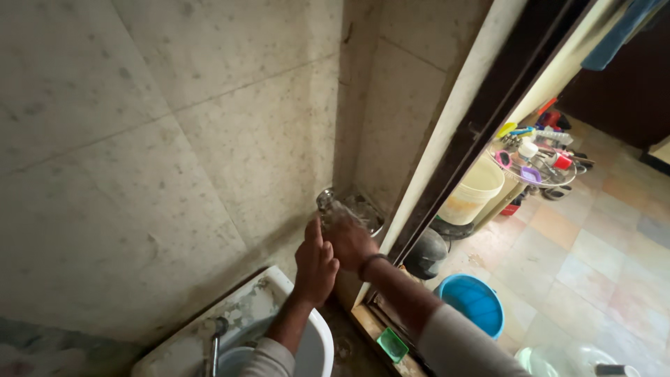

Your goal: The person cleans a small bathroom sink and its surroundings by hand using water and a cloth, then rinses the area with a small cup.

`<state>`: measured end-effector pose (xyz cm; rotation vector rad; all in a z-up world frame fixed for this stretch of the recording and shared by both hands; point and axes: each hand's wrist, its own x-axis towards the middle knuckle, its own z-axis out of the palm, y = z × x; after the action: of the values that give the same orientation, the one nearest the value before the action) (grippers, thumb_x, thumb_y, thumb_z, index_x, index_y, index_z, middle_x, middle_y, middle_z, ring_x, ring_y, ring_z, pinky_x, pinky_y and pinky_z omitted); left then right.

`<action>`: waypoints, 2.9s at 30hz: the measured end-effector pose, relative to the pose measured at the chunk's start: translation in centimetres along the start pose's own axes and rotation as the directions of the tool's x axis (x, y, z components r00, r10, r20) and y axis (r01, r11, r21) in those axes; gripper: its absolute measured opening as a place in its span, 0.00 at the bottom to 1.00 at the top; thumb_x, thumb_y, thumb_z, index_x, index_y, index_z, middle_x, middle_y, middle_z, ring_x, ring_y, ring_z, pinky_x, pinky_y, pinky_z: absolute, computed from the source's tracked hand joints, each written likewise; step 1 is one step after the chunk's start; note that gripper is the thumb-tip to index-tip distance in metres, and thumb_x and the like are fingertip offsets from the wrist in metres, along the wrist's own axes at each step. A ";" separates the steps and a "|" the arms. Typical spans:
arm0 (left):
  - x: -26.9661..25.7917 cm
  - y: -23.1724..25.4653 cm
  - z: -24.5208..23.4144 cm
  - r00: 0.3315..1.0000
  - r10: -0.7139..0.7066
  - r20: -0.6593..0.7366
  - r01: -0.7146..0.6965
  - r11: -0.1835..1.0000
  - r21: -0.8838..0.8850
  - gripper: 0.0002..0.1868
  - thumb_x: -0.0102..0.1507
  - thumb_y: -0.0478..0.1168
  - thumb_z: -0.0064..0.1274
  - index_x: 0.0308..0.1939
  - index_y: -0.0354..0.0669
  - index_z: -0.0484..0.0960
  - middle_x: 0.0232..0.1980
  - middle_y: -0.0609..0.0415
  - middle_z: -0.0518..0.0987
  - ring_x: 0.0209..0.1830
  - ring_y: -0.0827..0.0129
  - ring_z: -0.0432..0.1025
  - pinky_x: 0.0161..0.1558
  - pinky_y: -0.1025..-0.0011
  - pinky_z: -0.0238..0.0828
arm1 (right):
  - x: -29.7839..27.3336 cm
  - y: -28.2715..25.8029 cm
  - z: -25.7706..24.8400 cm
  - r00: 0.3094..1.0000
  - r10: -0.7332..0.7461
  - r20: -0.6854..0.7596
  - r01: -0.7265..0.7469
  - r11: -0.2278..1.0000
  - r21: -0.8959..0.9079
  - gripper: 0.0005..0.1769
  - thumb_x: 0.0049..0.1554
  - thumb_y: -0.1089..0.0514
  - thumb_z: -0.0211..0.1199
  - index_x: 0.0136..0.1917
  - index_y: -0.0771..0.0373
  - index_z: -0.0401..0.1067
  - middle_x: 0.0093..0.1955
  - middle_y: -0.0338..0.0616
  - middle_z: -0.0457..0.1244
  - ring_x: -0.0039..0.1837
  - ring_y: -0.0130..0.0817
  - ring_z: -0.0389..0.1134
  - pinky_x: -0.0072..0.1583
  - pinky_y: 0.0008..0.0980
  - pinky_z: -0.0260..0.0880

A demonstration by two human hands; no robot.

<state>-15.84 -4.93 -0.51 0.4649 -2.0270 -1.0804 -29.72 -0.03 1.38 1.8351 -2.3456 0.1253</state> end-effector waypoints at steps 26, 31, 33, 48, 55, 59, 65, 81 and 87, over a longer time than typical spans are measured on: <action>-1.3 -4.2 1.2 0.998 0.020 0.053 -0.002 0.947 -0.322 0.45 0.72 0.61 0.30 0.82 0.34 0.38 0.87 0.41 0.41 0.88 0.55 0.38 0.81 0.62 0.36 | 0.5 0.9 -3.6 0.942 0.222 0.250 -0.207 0.975 -0.083 0.23 0.59 0.46 0.51 0.56 0.60 0.78 0.74 0.61 0.59 0.77 0.56 0.56 0.74 0.51 0.55; -1.8 -5.5 1.7 0.999 0.031 0.009 -0.024 0.898 -0.440 0.48 0.70 0.63 0.32 0.82 0.34 0.35 0.87 0.40 0.37 0.87 0.52 0.34 0.79 0.61 0.32 | 0.3 -3.1 -1.9 0.991 0.055 -0.125 -0.054 0.998 0.011 0.30 0.54 0.44 0.53 0.61 0.66 0.72 0.64 0.63 0.64 0.69 0.60 0.60 0.68 0.56 0.57; -2.3 -6.4 1.8 0.999 0.045 0.006 -0.039 0.922 -0.384 0.48 0.71 0.64 0.29 0.82 0.33 0.35 0.87 0.40 0.36 0.87 0.52 0.34 0.80 0.62 0.32 | -1.1 -1.5 -2.0 0.992 -0.092 -0.085 0.094 0.995 0.023 0.28 0.54 0.46 0.52 0.62 0.63 0.72 0.64 0.61 0.64 0.70 0.60 0.60 0.68 0.56 0.57; -1.4 -10.9 0.1 0.995 -0.009 0.103 0.008 1.000 0.012 0.41 0.73 0.61 0.17 0.80 0.35 0.52 0.82 0.37 0.56 0.82 0.49 0.51 0.77 0.63 0.44 | -0.4 1.2 -2.6 0.934 0.066 0.352 -0.076 0.997 0.016 0.23 0.61 0.49 0.51 0.64 0.59 0.74 0.67 0.58 0.65 0.70 0.54 0.65 0.68 0.55 0.65; -0.5 -8.9 -1.5 0.959 -0.206 0.196 0.202 0.979 0.041 0.40 0.71 0.62 0.16 0.79 0.42 0.57 0.74 0.35 0.67 0.71 0.44 0.64 0.69 0.58 0.58 | -0.2 -3.6 -0.8 0.923 -0.051 -0.381 0.020 0.996 -0.084 0.26 0.51 0.45 0.53 0.55 0.61 0.78 0.63 0.63 0.68 0.66 0.56 0.65 0.65 0.51 0.59; 0.0 -10.1 -2.1 0.836 -0.423 0.350 0.326 0.895 0.304 0.38 0.73 0.56 0.16 0.86 0.54 0.53 0.55 0.31 0.77 0.57 0.45 0.71 0.61 0.55 0.67 | -1.1 0.8 -2.4 0.972 -0.126 0.196 0.128 0.992 0.005 0.23 0.60 0.49 0.49 0.62 0.58 0.75 0.69 0.59 0.65 0.72 0.54 0.63 0.72 0.53 0.58; -0.1 -11.5 -0.9 0.978 0.075 0.194 -0.129 0.950 0.285 0.30 0.76 0.48 0.25 0.78 0.35 0.59 0.70 0.30 0.69 0.60 0.37 0.70 0.59 0.50 0.68 | 0.5 -3.7 -2.6 0.997 0.050 -0.061 -0.061 0.981 -0.186 0.27 0.57 0.43 0.51 0.58 0.61 0.78 0.68 0.63 0.61 0.72 0.58 0.60 0.74 0.52 0.49; 0.6 -5.6 -2.9 0.959 -0.126 0.255 0.097 0.988 0.124 0.35 0.68 0.53 0.34 0.75 0.37 0.58 0.69 0.33 0.70 0.61 0.39 0.69 0.60 0.51 0.66 | -2.5 -4.0 -5.0 0.975 0.144 0.171 -0.211 0.841 0.498 0.21 0.56 0.53 0.53 0.60 0.60 0.72 0.58 0.55 0.67 0.58 0.52 0.68 0.58 0.52 0.67; 0.4 -5.4 -3.1 0.912 -0.296 0.285 0.278 0.955 0.104 0.37 0.67 0.53 0.32 0.78 0.41 0.57 0.65 0.34 0.73 0.64 0.41 0.69 0.62 0.54 0.66 | 1.0 -4.7 -4.2 0.918 0.195 0.345 -0.183 0.981 -0.067 0.16 0.63 0.50 0.51 0.57 0.55 0.76 0.64 0.49 0.66 0.70 0.48 0.63 0.70 0.50 0.60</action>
<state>-13.91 -9.97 -3.68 0.6840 -2.3116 -1.3344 -25.03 -1.43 5.55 1.7298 -2.7420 -0.2399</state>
